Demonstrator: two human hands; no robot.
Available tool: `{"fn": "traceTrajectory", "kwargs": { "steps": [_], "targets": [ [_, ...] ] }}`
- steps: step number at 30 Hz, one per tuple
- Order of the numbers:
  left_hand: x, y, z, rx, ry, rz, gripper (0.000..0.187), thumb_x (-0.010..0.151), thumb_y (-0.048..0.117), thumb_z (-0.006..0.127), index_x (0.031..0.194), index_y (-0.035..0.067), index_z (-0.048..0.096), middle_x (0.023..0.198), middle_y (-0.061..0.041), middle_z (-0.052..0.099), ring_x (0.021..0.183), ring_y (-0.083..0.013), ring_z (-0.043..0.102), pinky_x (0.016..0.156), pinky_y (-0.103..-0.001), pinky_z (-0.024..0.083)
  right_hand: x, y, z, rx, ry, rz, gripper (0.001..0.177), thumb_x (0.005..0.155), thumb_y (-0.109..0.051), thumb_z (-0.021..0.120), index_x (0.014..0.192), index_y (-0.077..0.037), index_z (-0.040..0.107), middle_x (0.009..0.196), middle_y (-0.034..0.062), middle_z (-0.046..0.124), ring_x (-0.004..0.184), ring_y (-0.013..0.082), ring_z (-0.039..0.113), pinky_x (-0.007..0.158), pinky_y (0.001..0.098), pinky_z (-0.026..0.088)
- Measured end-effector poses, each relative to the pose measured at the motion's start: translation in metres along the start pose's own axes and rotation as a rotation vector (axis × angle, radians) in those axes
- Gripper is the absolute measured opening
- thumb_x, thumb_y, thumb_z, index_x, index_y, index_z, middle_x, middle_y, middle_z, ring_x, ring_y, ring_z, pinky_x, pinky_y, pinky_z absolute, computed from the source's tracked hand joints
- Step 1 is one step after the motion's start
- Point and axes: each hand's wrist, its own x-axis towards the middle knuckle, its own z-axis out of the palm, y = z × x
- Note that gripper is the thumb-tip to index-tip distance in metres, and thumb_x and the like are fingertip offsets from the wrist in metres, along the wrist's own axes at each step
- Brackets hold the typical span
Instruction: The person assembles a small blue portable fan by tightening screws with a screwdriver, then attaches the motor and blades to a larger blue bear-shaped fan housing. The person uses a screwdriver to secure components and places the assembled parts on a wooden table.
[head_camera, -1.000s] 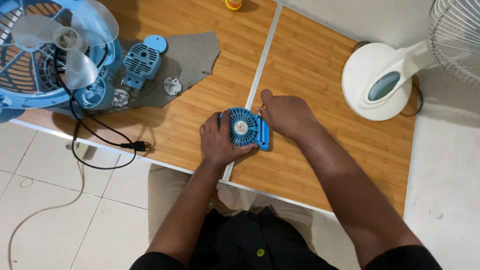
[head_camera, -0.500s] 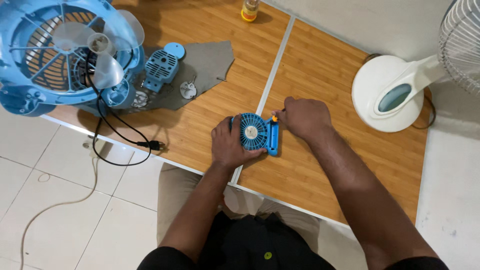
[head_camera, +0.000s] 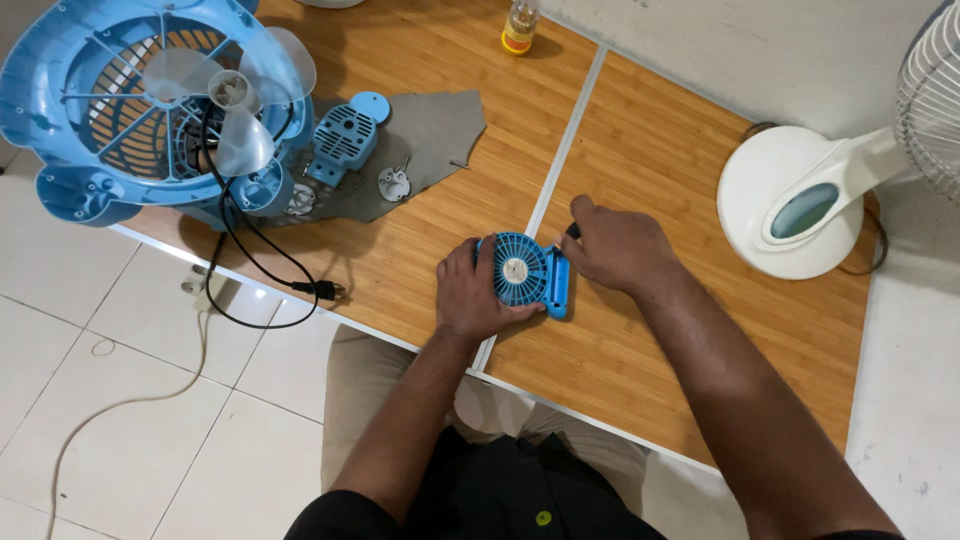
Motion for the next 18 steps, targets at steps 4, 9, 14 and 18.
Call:
{"fn": "traceTrajectory", "kwargs": {
  "steps": [4, 9, 14, 18],
  "targets": [
    [-0.001, -0.001, 0.002, -0.005, 0.016, 0.005, 0.125, 0.054, 0.082, 0.083, 0.144, 0.005, 0.045, 0.133, -0.026, 0.051, 0.123, -0.042, 0.051, 0.102, -0.057, 0.04, 0.002, -0.003, 0.001, 0.1, -0.027, 0.012, 0.038, 0.1, -0.044, 0.054, 0.114, -0.009, 0.057, 0.091, 0.0138, 0.074, 0.086, 0.0353, 0.072, 0.074, 0.0524, 0.055],
    [0.0, 0.001, 0.001, 0.009, 0.001, 0.005, 0.126, 0.052, 0.082, 0.084, 0.144, 0.004, 0.045, 0.13, -0.026, 0.051, 0.122, -0.0418, 0.051, 0.101, -0.057, 0.04, 0.002, -0.012, -0.003, -0.034, -0.05, 0.147, 0.043, 0.101, -0.05, 0.056, 0.114, -0.009, 0.059, 0.096, 0.016, 0.073, 0.094, 0.0361, 0.071, 0.08, 0.052, 0.054],
    [-0.001, 0.001, -0.003, -0.006, 0.024, 0.028, 0.126, 0.053, 0.081, 0.085, 0.145, 0.003, 0.045, 0.13, -0.026, 0.051, 0.122, -0.0413, 0.051, 0.101, -0.057, 0.04, 0.003, -0.009, -0.005, 0.113, -0.043, 0.022, 0.032, 0.094, -0.035, 0.063, 0.114, -0.01, 0.06, 0.097, 0.0136, 0.073, 0.091, 0.0349, 0.072, 0.076, 0.0515, 0.055],
    [-0.001, 0.001, -0.003, -0.018, 0.014, 0.011, 0.124, 0.052, 0.078, 0.087, 0.144, 0.004, 0.047, 0.131, -0.025, 0.051, 0.123, -0.0417, 0.051, 0.102, -0.056, 0.04, 0.003, -0.001, 0.001, 0.113, -0.024, -0.035, 0.029, 0.094, -0.034, 0.066, 0.113, -0.013, 0.062, 0.095, 0.0119, 0.073, 0.092, 0.0351, 0.07, 0.076, 0.0514, 0.054]
  ]
}}
